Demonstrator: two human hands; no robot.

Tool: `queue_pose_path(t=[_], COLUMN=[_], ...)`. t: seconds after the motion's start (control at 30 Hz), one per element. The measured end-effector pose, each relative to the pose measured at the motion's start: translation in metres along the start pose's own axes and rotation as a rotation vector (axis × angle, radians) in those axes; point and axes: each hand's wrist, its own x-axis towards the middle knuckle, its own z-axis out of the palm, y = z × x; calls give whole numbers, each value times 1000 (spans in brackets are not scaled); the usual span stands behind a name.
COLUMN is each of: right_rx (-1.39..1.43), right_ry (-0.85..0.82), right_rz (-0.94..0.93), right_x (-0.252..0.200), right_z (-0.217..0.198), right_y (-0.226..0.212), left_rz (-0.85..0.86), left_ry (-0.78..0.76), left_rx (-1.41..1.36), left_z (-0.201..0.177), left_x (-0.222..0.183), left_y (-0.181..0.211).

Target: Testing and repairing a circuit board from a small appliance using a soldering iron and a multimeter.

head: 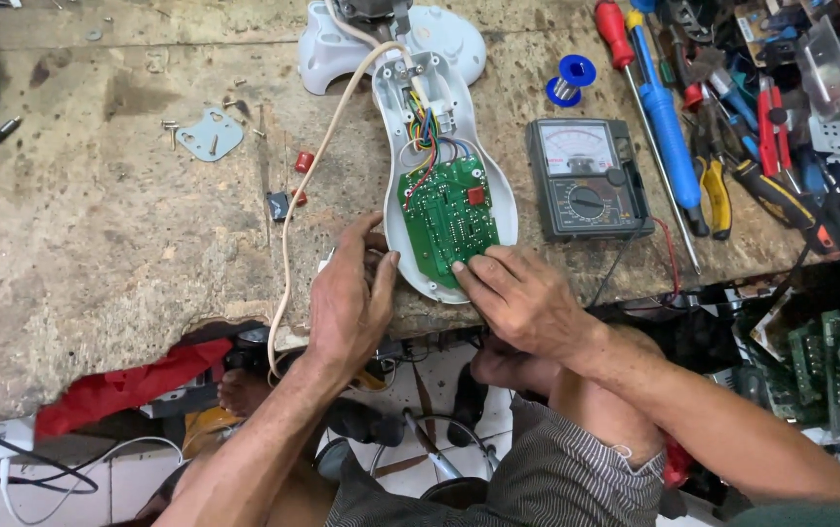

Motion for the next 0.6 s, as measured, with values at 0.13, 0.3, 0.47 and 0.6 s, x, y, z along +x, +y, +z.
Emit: queue_pose_path(t=[0.13,0.3,0.47,0.6], right_rx=[30,574,408,240], right_ry=[52,-3,-153,66], right_rz=[32,244,385,1271], right_x=[-7,0,-81,-111], right_z=[-14,-114,-109,-126], right_y=[-10,-45,-50,-19], left_rz=[-21,-126,-197,-196], left_ry=[-6,-78,-123,-115], left_rx=[-6,11,-10,-11], left_z=[4,3,4,0], left_x=[-5,2,2,0], left_y=[-4,-6,-9,-3])
